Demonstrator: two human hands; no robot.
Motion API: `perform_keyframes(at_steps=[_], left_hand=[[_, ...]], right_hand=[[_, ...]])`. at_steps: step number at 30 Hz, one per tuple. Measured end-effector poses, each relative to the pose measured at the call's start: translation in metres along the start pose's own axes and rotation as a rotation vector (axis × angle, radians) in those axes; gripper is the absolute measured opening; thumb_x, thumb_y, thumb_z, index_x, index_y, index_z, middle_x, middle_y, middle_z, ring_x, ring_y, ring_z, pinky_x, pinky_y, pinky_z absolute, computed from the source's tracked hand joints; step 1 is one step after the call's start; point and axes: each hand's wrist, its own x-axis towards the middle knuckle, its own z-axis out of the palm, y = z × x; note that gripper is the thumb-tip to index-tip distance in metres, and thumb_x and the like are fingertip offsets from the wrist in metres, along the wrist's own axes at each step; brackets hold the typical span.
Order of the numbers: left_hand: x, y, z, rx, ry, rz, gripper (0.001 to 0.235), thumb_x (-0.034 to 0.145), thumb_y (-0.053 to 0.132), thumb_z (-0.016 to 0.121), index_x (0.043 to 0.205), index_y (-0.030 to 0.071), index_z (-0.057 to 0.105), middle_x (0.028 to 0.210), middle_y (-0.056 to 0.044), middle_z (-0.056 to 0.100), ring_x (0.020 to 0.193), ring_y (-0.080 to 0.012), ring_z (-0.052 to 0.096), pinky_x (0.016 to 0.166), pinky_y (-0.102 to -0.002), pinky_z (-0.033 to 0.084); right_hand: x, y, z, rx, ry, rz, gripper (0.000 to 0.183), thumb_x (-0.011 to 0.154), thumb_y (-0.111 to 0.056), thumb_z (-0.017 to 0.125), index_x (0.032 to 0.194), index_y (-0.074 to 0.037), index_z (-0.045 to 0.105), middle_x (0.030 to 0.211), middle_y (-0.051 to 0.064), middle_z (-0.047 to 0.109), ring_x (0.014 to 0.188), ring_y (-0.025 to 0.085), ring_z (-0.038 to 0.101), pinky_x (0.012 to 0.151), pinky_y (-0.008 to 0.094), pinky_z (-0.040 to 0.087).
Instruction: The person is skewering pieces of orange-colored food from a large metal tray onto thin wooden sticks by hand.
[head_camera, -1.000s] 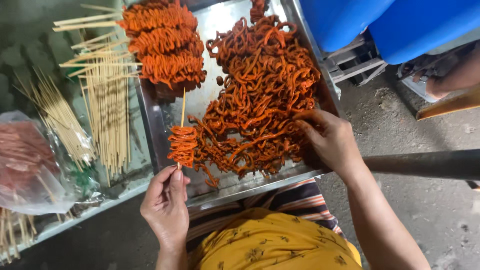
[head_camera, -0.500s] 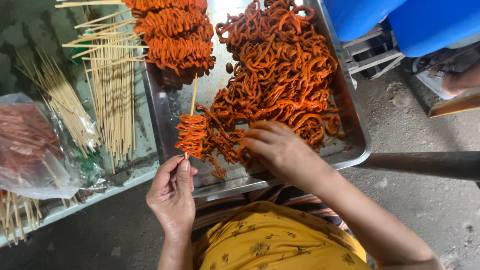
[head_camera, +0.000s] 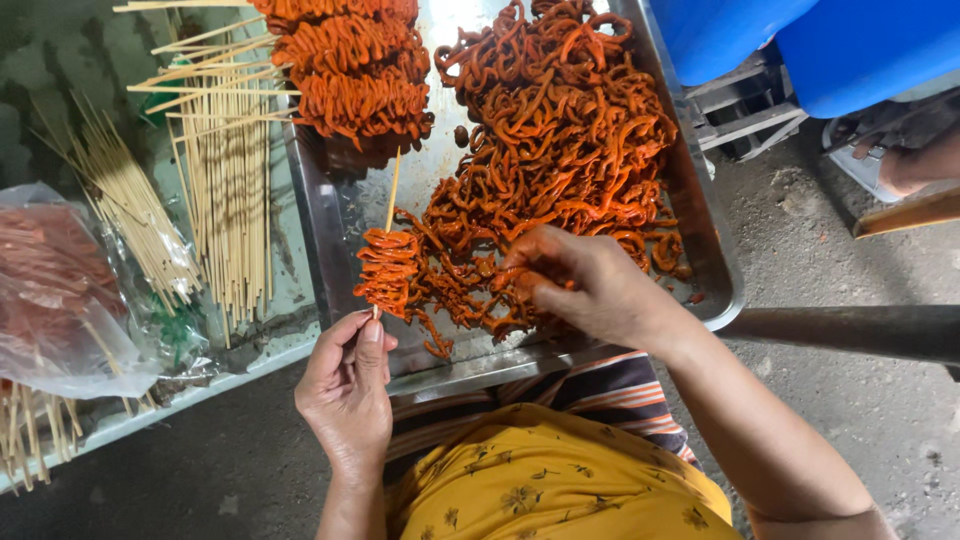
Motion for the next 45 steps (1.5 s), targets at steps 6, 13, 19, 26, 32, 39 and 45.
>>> perform_keyframes(at_steps=[6, 13, 19, 26, 32, 39, 45], left_hand=[[0.0, 0.0, 0.0, 0.036, -0.001, 0.026, 0.016, 0.101, 0.003, 0.068, 0.117, 0.0, 0.07, 0.087, -0.005, 0.072, 0.065, -0.0038, 0.056, 0.055, -0.018, 0.043], [-0.001, 0.0, 0.0, 0.032, 0.002, 0.02, 0.016, 0.101, 0.004, 0.068, 0.117, 0.0, 0.07, 0.088, -0.005, 0.071, 0.067, -0.0042, 0.057, 0.056, -0.018, 0.044], [-0.001, -0.002, -0.001, 0.012, -0.008, 0.019, 0.017, 0.101, 0.004, 0.069, 0.117, 0.0, 0.07, 0.088, -0.005, 0.071, 0.067, -0.0043, 0.056, 0.056, -0.018, 0.043], [-0.009, 0.004, -0.008, 0.07, -0.079, 0.007, 0.021, 0.099, 0.004, 0.068, 0.12, -0.001, 0.069, 0.099, -0.006, 0.073, 0.085, -0.0087, 0.069, 0.07, -0.02, 0.054], [-0.023, 0.044, -0.001, 0.383, -0.17, 0.225, 0.014, 0.096, 0.004, 0.072, 0.11, 0.001, 0.073, 0.096, -0.007, 0.074, 0.085, -0.0091, 0.069, 0.076, -0.021, 0.055], [-0.032, 0.065, 0.011, 0.55, -0.175, 0.208, 0.016, 0.09, 0.003, 0.075, 0.106, 0.003, 0.076, 0.091, -0.007, 0.077, 0.08, -0.0105, 0.075, 0.065, -0.022, 0.057], [-0.032, 0.069, 0.016, 0.618, -0.142, 0.287, 0.014, 0.091, 0.002, 0.076, 0.105, 0.003, 0.076, 0.092, -0.01, 0.077, 0.085, -0.0139, 0.077, 0.073, -0.025, 0.059]], right_hand=[[-0.001, -0.001, -0.008, 0.323, -0.092, 0.175, 0.028, 0.097, -0.017, 0.068, 0.123, -0.008, 0.075, 0.096, 0.001, 0.079, 0.079, 0.006, 0.071, 0.063, 0.022, 0.056], [-0.013, -0.033, -0.011, 0.796, -0.172, 0.004, 0.026, 0.092, -0.009, 0.074, 0.114, 0.004, 0.072, 0.104, 0.015, 0.078, 0.095, 0.022, 0.079, 0.079, 0.036, 0.067], [-0.017, -0.042, -0.011, 0.786, -0.108, -0.131, 0.025, 0.094, -0.006, 0.075, 0.115, 0.008, 0.072, 0.109, 0.019, 0.076, 0.099, 0.026, 0.077, 0.092, 0.039, 0.065], [-0.005, 0.018, 0.001, 1.01, 0.096, 0.035, 0.022, 0.092, -0.002, 0.075, 0.112, 0.006, 0.073, 0.106, 0.022, 0.077, 0.094, 0.028, 0.075, 0.087, 0.038, 0.06], [-0.001, 0.043, -0.006, 1.217, 0.166, 0.071, 0.028, 0.088, -0.001, 0.077, 0.115, 0.001, 0.07, 0.108, 0.018, 0.075, 0.101, 0.026, 0.075, 0.094, 0.037, 0.06], [0.002, 0.052, -0.006, 1.329, 0.213, 0.167, 0.03, 0.091, -0.005, 0.076, 0.119, 0.002, 0.07, 0.11, 0.018, 0.076, 0.097, 0.023, 0.073, 0.089, 0.034, 0.059], [0.004, 0.05, -0.003, 1.306, 0.196, 0.118, 0.031, 0.094, -0.009, 0.074, 0.122, 0.002, 0.069, 0.112, 0.016, 0.075, 0.095, 0.021, 0.073, 0.088, 0.033, 0.059]])
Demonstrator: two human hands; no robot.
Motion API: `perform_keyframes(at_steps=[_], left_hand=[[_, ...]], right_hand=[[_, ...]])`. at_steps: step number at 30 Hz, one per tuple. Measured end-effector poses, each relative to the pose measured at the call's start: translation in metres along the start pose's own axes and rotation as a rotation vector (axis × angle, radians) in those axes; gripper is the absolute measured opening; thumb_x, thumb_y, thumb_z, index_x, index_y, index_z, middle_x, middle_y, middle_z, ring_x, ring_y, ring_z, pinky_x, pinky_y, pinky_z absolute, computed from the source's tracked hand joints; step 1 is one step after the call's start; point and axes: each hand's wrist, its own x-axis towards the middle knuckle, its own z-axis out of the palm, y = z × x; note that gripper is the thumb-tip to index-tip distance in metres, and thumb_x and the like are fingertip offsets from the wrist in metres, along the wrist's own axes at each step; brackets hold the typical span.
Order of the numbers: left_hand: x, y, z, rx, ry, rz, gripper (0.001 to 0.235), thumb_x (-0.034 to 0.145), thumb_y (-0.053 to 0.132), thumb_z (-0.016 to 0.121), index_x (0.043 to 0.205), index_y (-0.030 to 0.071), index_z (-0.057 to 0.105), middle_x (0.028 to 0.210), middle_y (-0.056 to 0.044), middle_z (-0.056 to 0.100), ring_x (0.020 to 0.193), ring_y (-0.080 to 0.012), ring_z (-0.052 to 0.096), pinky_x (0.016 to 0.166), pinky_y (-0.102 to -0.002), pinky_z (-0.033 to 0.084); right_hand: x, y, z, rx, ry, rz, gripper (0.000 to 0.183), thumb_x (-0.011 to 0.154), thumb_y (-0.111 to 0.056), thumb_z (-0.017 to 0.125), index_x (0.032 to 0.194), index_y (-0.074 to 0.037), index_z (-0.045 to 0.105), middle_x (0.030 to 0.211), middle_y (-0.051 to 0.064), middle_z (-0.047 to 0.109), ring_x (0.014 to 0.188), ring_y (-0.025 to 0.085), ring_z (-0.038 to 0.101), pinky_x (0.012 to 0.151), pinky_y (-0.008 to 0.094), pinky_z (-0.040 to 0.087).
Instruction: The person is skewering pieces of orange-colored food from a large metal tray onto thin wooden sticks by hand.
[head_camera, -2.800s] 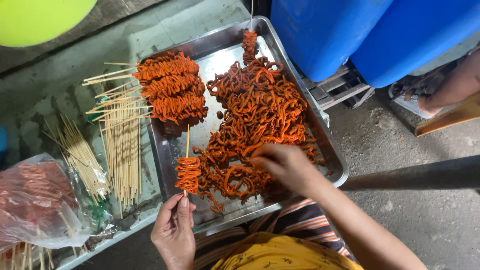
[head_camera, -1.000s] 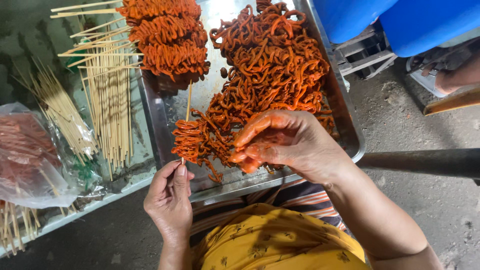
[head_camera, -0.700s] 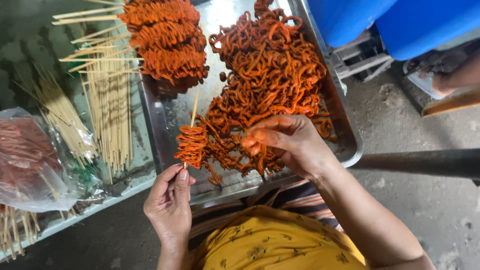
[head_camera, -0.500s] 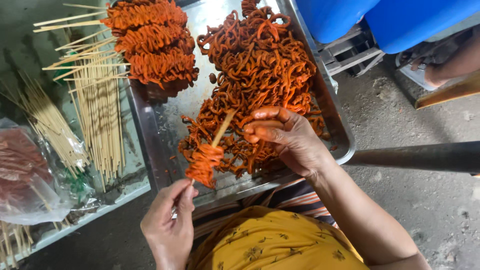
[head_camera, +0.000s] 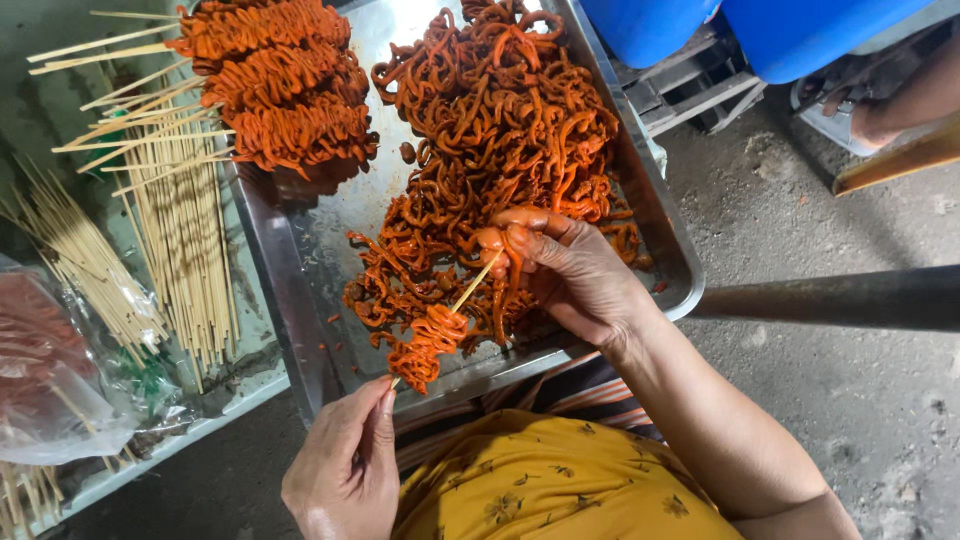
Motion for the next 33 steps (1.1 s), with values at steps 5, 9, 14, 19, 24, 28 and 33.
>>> perform_keyframes(at_steps=[5, 9, 14, 19, 24, 28, 33], left_hand=[[0.002, -0.001, 0.0, -0.017, 0.001, 0.008, 0.014, 0.091, 0.001, 0.076, 0.105, 0.003, 0.076, 0.091, -0.01, 0.077, 0.083, -0.014, 0.077, 0.073, -0.026, 0.059], [0.002, -0.002, -0.001, -0.017, -0.001, 0.03, 0.014, 0.091, 0.001, 0.076, 0.105, 0.003, 0.076, 0.093, -0.011, 0.077, 0.085, -0.0142, 0.077, 0.074, -0.026, 0.059], [0.0, -0.002, -0.004, 0.014, 0.022, 0.047, 0.015, 0.091, 0.001, 0.077, 0.106, 0.004, 0.076, 0.091, -0.012, 0.077, 0.083, -0.0152, 0.077, 0.071, -0.025, 0.059], [-0.003, -0.002, -0.004, 0.04, 0.007, 0.044, 0.015, 0.09, 0.001, 0.077, 0.105, 0.004, 0.077, 0.089, -0.012, 0.077, 0.083, -0.016, 0.078, 0.069, -0.025, 0.06], [-0.002, -0.003, -0.005, 0.062, -0.022, 0.039, 0.017, 0.09, 0.002, 0.077, 0.107, 0.006, 0.077, 0.092, -0.012, 0.078, 0.088, -0.017, 0.079, 0.071, -0.025, 0.063], [-0.005, -0.001, -0.009, 0.136, -0.013, 0.055, 0.018, 0.089, 0.004, 0.079, 0.106, 0.007, 0.077, 0.093, -0.011, 0.078, 0.088, -0.0184, 0.079, 0.075, -0.028, 0.061], [-0.008, -0.002, -0.012, 0.218, 0.004, 0.117, 0.019, 0.09, 0.008, 0.08, 0.108, 0.01, 0.076, 0.095, -0.01, 0.077, 0.091, -0.021, 0.078, 0.08, -0.031, 0.061]], right_hand=[[0.001, -0.001, 0.003, 0.001, 0.015, 0.0, 0.031, 0.093, -0.009, 0.074, 0.121, 0.002, 0.068, 0.111, 0.017, 0.075, 0.096, 0.022, 0.074, 0.088, 0.034, 0.06], [0.0, -0.001, 0.005, -0.026, -0.002, -0.032, 0.028, 0.094, -0.006, 0.073, 0.12, 0.002, 0.069, 0.11, 0.017, 0.076, 0.098, 0.023, 0.074, 0.09, 0.034, 0.059], [-0.005, -0.001, 0.009, -0.081, -0.033, -0.126, 0.022, 0.094, -0.001, 0.073, 0.116, 0.003, 0.071, 0.11, 0.015, 0.076, 0.103, 0.025, 0.074, 0.095, 0.036, 0.059], [-0.006, 0.001, 0.012, -0.06, -0.014, -0.156, 0.023, 0.093, 0.0, 0.074, 0.115, 0.002, 0.073, 0.107, 0.014, 0.076, 0.103, 0.025, 0.074, 0.097, 0.036, 0.058], [-0.006, 0.001, 0.012, -0.044, -0.037, -0.18, 0.022, 0.093, 0.0, 0.075, 0.114, 0.002, 0.073, 0.107, 0.013, 0.076, 0.103, 0.026, 0.074, 0.098, 0.036, 0.058], [-0.008, 0.003, 0.015, -0.135, -0.04, -0.279, 0.02, 0.092, 0.001, 0.077, 0.111, 0.002, 0.073, 0.107, 0.015, 0.076, 0.103, 0.027, 0.075, 0.099, 0.039, 0.06], [-0.01, 0.002, 0.019, -0.31, -0.015, -0.322, 0.021, 0.09, 0.002, 0.077, 0.11, 0.004, 0.073, 0.107, 0.017, 0.077, 0.102, 0.027, 0.077, 0.097, 0.038, 0.061]])
